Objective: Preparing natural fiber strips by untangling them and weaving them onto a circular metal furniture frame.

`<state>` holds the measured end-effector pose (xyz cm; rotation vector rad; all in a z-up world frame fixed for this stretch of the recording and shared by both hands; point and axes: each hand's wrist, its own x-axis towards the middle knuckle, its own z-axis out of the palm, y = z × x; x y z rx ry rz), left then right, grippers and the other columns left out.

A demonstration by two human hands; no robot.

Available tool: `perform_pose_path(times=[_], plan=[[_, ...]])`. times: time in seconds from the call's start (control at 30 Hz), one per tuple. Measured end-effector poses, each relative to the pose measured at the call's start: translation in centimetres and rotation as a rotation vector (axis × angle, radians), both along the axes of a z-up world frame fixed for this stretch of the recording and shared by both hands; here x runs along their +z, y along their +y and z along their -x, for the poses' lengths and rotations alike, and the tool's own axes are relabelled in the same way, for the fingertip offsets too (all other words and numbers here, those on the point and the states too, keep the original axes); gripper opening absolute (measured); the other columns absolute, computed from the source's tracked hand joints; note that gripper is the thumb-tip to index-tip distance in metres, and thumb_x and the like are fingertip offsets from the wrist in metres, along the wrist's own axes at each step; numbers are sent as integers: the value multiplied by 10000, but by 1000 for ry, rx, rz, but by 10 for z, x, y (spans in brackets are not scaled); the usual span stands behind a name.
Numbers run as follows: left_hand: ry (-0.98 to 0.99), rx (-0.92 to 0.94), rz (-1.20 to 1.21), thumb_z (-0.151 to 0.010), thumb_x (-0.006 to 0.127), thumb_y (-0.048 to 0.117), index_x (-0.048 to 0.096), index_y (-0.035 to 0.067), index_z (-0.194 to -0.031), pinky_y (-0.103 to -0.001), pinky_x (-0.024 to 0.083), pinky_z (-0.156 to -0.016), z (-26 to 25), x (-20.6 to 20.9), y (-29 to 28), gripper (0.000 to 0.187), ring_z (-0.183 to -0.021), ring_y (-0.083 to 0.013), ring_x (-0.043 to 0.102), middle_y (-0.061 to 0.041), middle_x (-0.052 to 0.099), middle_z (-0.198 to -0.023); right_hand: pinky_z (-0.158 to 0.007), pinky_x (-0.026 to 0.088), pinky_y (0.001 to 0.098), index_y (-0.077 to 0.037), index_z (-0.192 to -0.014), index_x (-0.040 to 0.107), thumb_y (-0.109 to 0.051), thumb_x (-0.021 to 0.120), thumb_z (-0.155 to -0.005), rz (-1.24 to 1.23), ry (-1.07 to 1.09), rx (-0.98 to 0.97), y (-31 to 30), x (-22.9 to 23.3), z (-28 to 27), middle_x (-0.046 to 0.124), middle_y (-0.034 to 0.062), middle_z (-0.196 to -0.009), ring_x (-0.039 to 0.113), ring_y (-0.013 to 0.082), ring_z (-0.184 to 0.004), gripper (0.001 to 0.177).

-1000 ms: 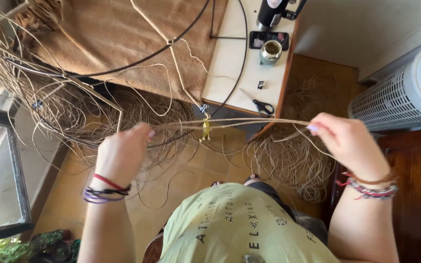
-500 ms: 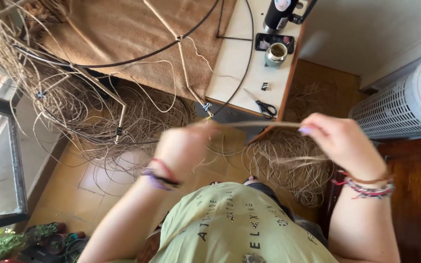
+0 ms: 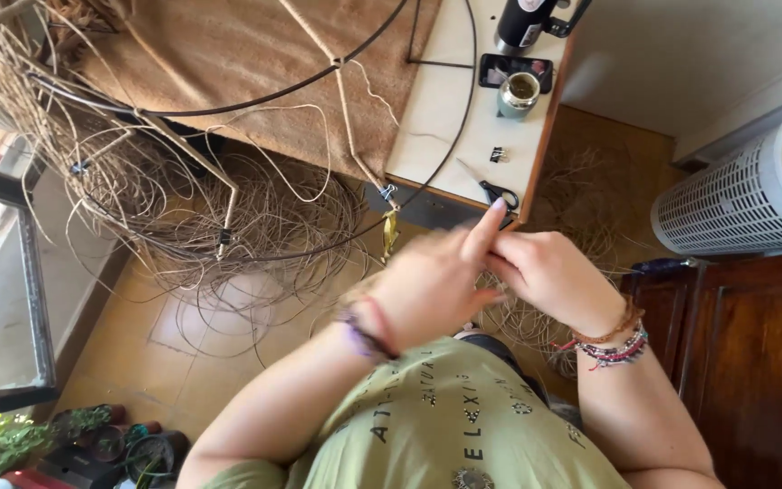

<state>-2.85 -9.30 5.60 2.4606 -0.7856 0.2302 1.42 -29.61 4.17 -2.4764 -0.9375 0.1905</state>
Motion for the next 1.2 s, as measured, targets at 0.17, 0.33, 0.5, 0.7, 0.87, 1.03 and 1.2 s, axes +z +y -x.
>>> perform_pose_path(times=[0.17, 0.33, 0.5, 0.7, 0.87, 1.03, 1.2], plan=[[-34, 171, -121, -964, 539, 300, 488, 189, -1377, -425, 576, -500, 18, 18, 34, 431, -624, -209, 713, 25, 656, -784, -695, 599, 456, -135, -975, 721, -188, 651, -971, -57, 54, -74, -15, 44, -1, 771, 112, -830, 744, 355, -801, 88], [-78, 347, -363, -958, 514, 281, 632, 231, -1259, -459, 586, -591, 2, -47, 136, 327, -796, -267, 751, -27, 755, -1006, -746, 586, 439, -143, -991, 736, -170, 636, -1003, 14, 9, -260, -77, 34, -8, 786, 73, -827, 748, 328, -831, 105], [462, 609, -664, -1041, 366, 537, 631, 459, -1198, -458, 610, -637, 2, -53, 167, 318, -767, -295, 774, 52, 746, -819, -761, 594, 410, -130, -955, 747, -145, 608, -1014, -6, 70, -256, -73, 30, -7, 791, 86, -808, 757, 317, -783, 151], [-23, -57, 86, -725, 680, 744, 471, -37, -1432, -607, 456, -1034, -1, 14, 28, 1074, -1216, -510, 564, -314, 597, -1291, -719, 595, 432, -128, -989, 715, -198, 639, -990, -67, 39, -28, 15, 39, 8, 764, 101, -830, 735, 332, -795, 104], [292, -16, 121, -961, 580, 428, 325, 14, -1449, -572, 548, -795, 9, -15, 14, 689, -950, -473, 664, -224, 647, -1057, -623, 590, 415, -136, -918, 665, -180, 597, -1007, -69, 29, 21, 11, 25, 5, 734, 84, -767, 719, 329, -710, 121], [61, 198, 3, -1043, 500, 351, 603, 228, -1050, -368, 584, -595, 16, -18, 46, 161, -679, -218, 730, 55, 648, -682, -638, 603, 350, -142, -952, 719, -203, 591, -1017, -121, 72, 9, -3, 23, 2, 751, 55, -773, 719, 211, -655, 156], [-65, 485, -345, -1066, 471, 352, 617, 324, -1035, -339, 563, -528, 12, -33, 126, 152, -539, -169, 667, 91, 614, -647, -737, 614, 371, -112, -954, 726, -154, 590, -1022, -26, 91, -158, -48, 16, -11, 772, 81, -800, 760, 266, -733, 157]])
